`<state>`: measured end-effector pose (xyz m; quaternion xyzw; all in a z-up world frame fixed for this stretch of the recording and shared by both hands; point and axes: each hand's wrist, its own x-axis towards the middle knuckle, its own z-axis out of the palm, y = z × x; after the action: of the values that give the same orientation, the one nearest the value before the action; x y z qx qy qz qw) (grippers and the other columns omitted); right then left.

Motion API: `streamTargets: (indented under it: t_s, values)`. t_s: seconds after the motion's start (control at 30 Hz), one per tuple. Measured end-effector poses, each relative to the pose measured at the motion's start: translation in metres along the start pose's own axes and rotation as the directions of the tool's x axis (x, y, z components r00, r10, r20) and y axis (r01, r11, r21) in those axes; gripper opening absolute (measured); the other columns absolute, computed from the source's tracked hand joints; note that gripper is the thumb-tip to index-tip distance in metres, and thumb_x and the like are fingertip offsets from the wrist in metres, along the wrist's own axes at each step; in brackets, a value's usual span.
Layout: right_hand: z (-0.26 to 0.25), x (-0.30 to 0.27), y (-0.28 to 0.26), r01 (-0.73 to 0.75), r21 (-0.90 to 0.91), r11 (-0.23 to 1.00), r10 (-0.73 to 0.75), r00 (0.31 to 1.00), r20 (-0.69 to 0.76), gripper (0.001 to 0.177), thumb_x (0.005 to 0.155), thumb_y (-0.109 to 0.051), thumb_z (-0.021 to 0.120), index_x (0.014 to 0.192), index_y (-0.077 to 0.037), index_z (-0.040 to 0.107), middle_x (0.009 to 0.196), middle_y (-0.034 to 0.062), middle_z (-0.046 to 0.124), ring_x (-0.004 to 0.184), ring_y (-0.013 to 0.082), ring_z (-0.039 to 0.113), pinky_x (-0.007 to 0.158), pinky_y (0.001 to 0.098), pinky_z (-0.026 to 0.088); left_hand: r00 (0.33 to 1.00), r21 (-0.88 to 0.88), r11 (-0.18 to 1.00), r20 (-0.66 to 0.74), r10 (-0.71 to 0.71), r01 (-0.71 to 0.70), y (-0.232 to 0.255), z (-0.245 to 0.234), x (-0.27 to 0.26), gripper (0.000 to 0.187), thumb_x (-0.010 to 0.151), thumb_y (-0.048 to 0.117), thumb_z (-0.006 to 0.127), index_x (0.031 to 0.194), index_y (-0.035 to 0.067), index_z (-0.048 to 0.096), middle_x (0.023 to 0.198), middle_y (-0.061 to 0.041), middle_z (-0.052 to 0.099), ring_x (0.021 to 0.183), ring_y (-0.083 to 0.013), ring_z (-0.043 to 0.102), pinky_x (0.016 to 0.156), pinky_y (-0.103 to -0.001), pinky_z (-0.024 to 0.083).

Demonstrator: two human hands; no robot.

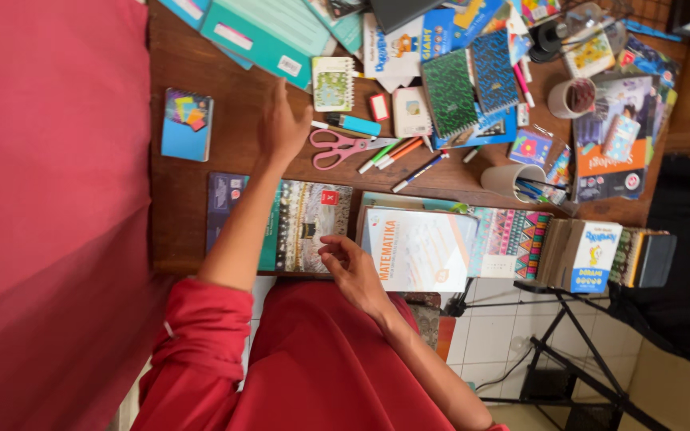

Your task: The person organizes stationery items on a cluttered wooden table. They pick up and place down books, notebooks, a trophy, pens, scissors, and a cup, arranging them into neat stacks and piles.

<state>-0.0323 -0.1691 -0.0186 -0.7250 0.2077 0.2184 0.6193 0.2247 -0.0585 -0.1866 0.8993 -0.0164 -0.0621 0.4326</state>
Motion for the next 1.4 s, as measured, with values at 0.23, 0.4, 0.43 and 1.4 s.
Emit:
streamTargets:
  t_s: [0.23,0.4,0.43,1.4]
  values:
    - [-0.024,-0.011,0.009,-0.095,0.067,0.993,0.104,0.982,-0.156,0.034,0.098,-0.012,0.062,0.130,-0.003,0.063,0.108,0.0070,0.075,0.092,0.0132,0.067,0.077,0.0301,0.054,0.933,0.147,0.923,-0.107,-0.343,0.356,0.036,0.082,0.033,0.092,0.074,0.034,0.087,0.145,0.004,0.038,0.142,-0.015,0.055,0.131,-0.0384,0.048,0.105,-0.061,0.037]
    - [-0.047,-0.018,0.022,0.001,0.098,0.995,0.023,0.970,-0.240,0.034,0.097,-0.010,0.063,0.130,0.000,0.062,0.109,0.0082,0.074,0.097,0.0132,0.068,0.084,0.0291,0.056,0.917,0.045,0.932,-0.200,-0.344,0.359,0.017,0.107,0.036,0.068,0.074,0.019,0.086,0.134,0.007,0.055,0.124,-0.013,0.066,0.121,-0.0361,0.054,0.105,-0.064,0.032]
    - [-0.051,-0.019,0.024,0.000,0.093,0.996,0.023,0.968,-0.248,0.034,0.098,-0.010,0.063,0.129,0.001,0.063,0.108,0.0088,0.075,0.096,0.0140,0.069,0.084,0.0295,0.056,0.920,0.042,0.928,-0.156,-0.360,0.370,0.013,0.108,0.037,0.051,0.079,0.018,0.084,0.125,0.010,0.064,0.121,-0.010,0.069,0.119,-0.0329,0.057,0.106,-0.061,0.035]
    - [-0.208,-0.054,0.011,0.132,0.482,0.866,-0.099,0.991,-0.093,0.031,0.097,-0.012,0.058,0.127,-0.004,0.065,0.106,0.0072,0.074,0.087,0.0125,0.070,0.070,0.0271,0.059,0.592,0.033,0.597,0.190,0.784,-0.802,0.286,-0.015,-0.239,0.078,0.092,0.040,0.075,0.148,-0.005,0.043,0.154,-0.021,0.045,0.144,-0.0427,0.041,0.119,-0.061,0.029]
